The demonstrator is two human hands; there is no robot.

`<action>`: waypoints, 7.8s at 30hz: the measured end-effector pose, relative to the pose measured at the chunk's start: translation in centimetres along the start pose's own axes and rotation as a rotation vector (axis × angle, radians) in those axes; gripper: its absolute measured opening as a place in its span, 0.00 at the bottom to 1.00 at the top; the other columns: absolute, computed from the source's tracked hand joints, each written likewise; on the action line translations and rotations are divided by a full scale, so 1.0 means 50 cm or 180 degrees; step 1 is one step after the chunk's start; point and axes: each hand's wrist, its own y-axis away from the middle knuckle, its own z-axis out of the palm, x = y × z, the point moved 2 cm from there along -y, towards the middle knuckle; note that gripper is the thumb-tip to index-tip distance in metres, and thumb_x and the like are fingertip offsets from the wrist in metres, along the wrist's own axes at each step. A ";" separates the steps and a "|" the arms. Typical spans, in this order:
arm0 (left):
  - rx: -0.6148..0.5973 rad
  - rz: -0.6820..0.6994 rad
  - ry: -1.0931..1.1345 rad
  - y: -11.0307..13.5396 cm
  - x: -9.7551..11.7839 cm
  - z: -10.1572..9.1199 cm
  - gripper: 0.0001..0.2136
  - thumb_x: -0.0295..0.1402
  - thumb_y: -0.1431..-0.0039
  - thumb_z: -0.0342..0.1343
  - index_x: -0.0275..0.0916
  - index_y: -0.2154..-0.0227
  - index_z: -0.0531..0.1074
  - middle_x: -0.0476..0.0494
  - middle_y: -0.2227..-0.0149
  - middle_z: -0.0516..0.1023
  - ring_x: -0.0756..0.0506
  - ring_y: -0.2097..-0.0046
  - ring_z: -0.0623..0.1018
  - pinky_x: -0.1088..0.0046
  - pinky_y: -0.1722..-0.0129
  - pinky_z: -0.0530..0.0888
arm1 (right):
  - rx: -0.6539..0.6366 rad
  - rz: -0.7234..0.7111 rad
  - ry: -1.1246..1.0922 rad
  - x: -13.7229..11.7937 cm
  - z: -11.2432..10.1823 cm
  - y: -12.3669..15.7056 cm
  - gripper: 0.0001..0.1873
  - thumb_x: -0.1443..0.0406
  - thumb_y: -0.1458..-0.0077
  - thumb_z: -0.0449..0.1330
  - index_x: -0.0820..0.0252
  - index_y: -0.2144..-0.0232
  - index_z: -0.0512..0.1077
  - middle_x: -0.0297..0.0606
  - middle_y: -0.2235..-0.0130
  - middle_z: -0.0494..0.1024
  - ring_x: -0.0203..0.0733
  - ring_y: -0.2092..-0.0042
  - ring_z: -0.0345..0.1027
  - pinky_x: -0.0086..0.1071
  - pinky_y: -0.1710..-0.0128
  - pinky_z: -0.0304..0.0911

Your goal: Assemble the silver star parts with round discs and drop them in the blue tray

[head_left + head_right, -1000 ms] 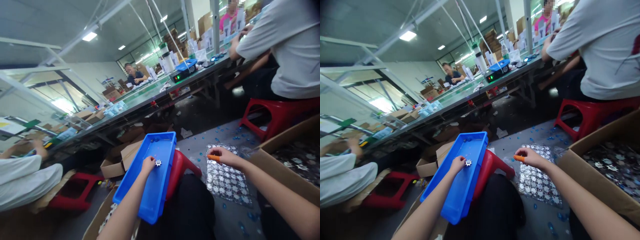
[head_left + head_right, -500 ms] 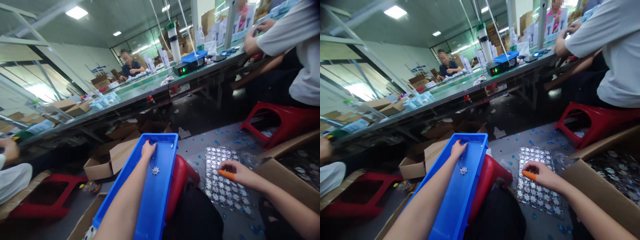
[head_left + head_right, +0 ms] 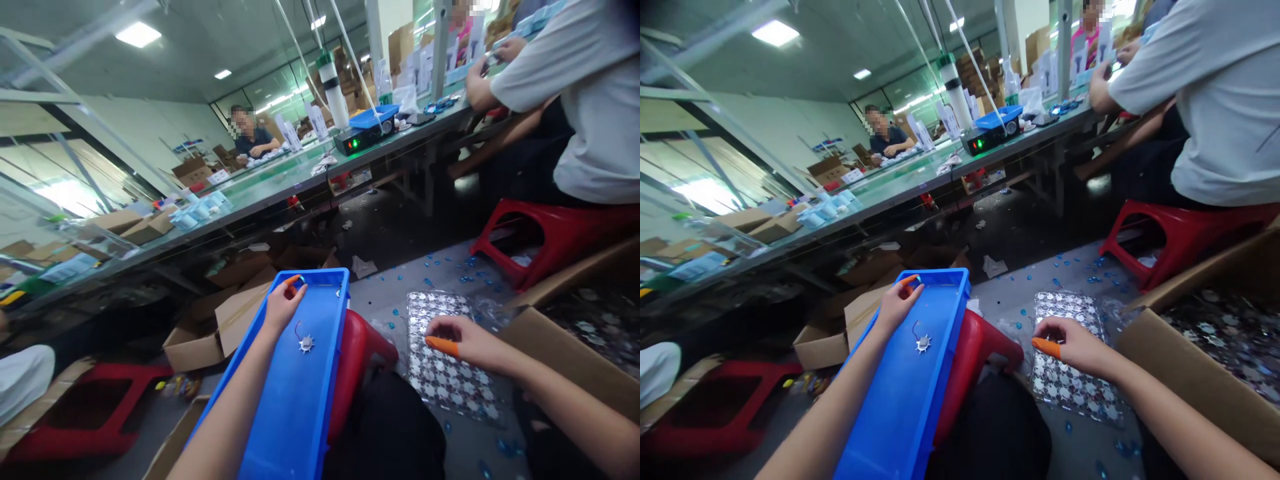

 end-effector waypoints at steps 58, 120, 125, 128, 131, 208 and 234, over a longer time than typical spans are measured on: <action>-0.0754 -0.0864 0.3468 0.672 0.285 -0.166 0.18 0.46 0.46 0.66 0.33 0.71 0.78 0.48 0.83 0.72 0.52 0.82 0.69 0.79 0.81 0.66 | 0.1541 -0.1958 0.0874 -0.330 0.431 0.384 0.13 0.72 0.45 0.60 0.56 0.61 0.81 0.37 0.71 0.72 0.38 0.70 0.66 0.30 0.74 0.59; -0.0564 -0.0542 0.2798 0.672 0.274 -0.165 0.16 0.44 0.42 0.63 0.33 0.61 0.79 0.42 0.70 0.81 0.47 0.70 0.79 0.75 0.69 0.77 | 0.1819 -0.1833 -0.0327 -0.280 0.444 0.359 0.06 0.67 0.45 0.66 0.57 0.64 0.82 0.35 0.72 0.71 0.35 0.72 0.63 0.29 0.76 0.57; -0.0563 -0.0522 0.2563 0.664 0.277 -0.179 0.18 0.44 0.44 0.64 0.35 0.58 0.81 0.42 0.70 0.82 0.46 0.70 0.80 0.75 0.69 0.78 | 0.1949 -0.2025 -0.0007 -0.282 0.432 0.363 0.08 0.69 0.44 0.64 0.57 0.62 0.82 0.35 0.72 0.70 0.35 0.73 0.63 0.28 0.77 0.57; -0.0534 -0.0458 0.2478 0.661 0.284 -0.184 0.17 0.43 0.45 0.65 0.36 0.58 0.81 0.42 0.68 0.83 0.45 0.69 0.81 0.73 0.68 0.79 | 0.1922 -0.2133 0.0234 -0.282 0.430 0.366 0.10 0.70 0.43 0.63 0.57 0.60 0.82 0.36 0.71 0.71 0.35 0.72 0.64 0.28 0.76 0.57; -0.0556 -0.0420 0.2509 0.661 0.287 -0.183 0.16 0.44 0.44 0.65 0.36 0.60 0.81 0.42 0.68 0.83 0.45 0.69 0.81 0.74 0.68 0.79 | 0.1876 -0.2226 0.0391 -0.283 0.429 0.368 0.12 0.71 0.43 0.62 0.57 0.58 0.81 0.37 0.70 0.72 0.36 0.71 0.66 0.29 0.75 0.59; 0.0791 0.1252 0.0996 0.693 0.282 -0.163 0.09 0.31 0.40 0.62 0.36 0.57 0.80 0.45 0.66 0.83 0.48 0.69 0.80 0.74 0.67 0.76 | 0.1378 -0.0591 -0.1668 -0.254 0.437 0.342 0.14 0.58 0.55 0.73 0.63 0.69 0.81 0.39 0.71 0.80 0.39 0.69 0.70 0.29 0.68 0.66; 0.0322 0.0990 0.0909 0.665 0.255 -0.166 0.06 0.35 0.40 0.60 0.39 0.65 0.79 0.48 0.70 0.80 0.48 0.72 0.77 0.73 0.68 0.74 | 0.0803 0.0304 -0.2779 -0.255 0.456 0.337 0.17 0.59 0.61 0.72 0.65 0.71 0.76 0.24 0.85 0.59 0.25 0.82 0.45 0.24 0.81 0.40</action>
